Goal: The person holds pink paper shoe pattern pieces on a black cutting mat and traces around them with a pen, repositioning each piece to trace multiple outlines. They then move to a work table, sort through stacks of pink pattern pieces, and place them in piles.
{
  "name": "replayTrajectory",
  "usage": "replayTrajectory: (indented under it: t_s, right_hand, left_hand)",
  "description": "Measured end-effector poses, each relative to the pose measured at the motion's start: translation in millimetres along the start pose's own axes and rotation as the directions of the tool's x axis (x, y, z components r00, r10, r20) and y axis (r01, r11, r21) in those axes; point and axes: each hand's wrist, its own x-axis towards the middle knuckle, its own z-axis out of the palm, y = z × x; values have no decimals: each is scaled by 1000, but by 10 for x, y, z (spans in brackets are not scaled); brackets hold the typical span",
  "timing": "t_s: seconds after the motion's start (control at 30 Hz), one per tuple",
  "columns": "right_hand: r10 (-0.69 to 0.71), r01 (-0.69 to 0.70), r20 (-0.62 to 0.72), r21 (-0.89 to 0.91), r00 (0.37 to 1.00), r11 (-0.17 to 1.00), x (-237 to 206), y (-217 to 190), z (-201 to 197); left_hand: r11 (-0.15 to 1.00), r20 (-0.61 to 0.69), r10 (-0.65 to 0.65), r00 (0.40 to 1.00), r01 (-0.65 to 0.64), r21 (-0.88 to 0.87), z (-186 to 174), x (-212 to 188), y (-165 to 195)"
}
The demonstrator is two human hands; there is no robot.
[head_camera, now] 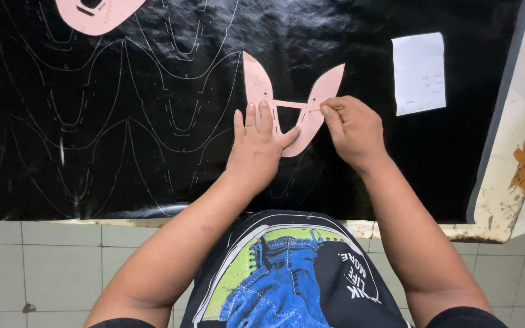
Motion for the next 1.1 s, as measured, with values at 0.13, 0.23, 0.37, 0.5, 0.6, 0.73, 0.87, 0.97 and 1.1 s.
replayTrajectory:
  t_s: [0.13, 0.23, 0.37, 0.5, 0.6, 0.73, 0.87, 0.97, 1.1]
  right_hand:
    - [31, -32, -50, -20, 998, 999, 37, 53, 3]
    - [58, -59, -48, -5, 997, 998, 38, 77, 33]
    - [-21, 20, -48, -27, 999, 999, 54, 90, 27]
    - [-49, 44, -70, -69, 996, 997, 118, 60, 21]
    - [-87, 90, -85, 25, 993, 996, 153, -24, 123]
    - [41, -57, 77, 222, 996, 973, 258, -128, 327]
    - [12, -30, 76, 249, 997, 968, 339, -168, 444]
    - [3, -21, 78, 225, 997, 974, 357, -181, 465]
    - [-110, 100, 81, 124, 991, 987, 388, -195, 456]
  left_hand:
    - [1000, 10, -11, 1000, 11, -5, -15, -5, -10]
    - [999, 15, -25, 1000, 26, -33, -35, -8, -38]
    - [992, 47, -74, 996, 78, -97, -83, -39, -76]
    - [990, 25, -89, 996, 91, -112, -108, -8, -114]
    - [982, 11, -114, 993, 114, -150, -120, -26, -121]
    - [974, 8, -141, 990, 140, -178, -121, -30, -126]
    - [980, 23, -132, 991, 134, -148, -118, -9, -122]
    - [977, 23, -137, 990, 139, -161, -119, -13, -108]
    - [980, 4, -133, 991, 132, -146, -126, -22, -106]
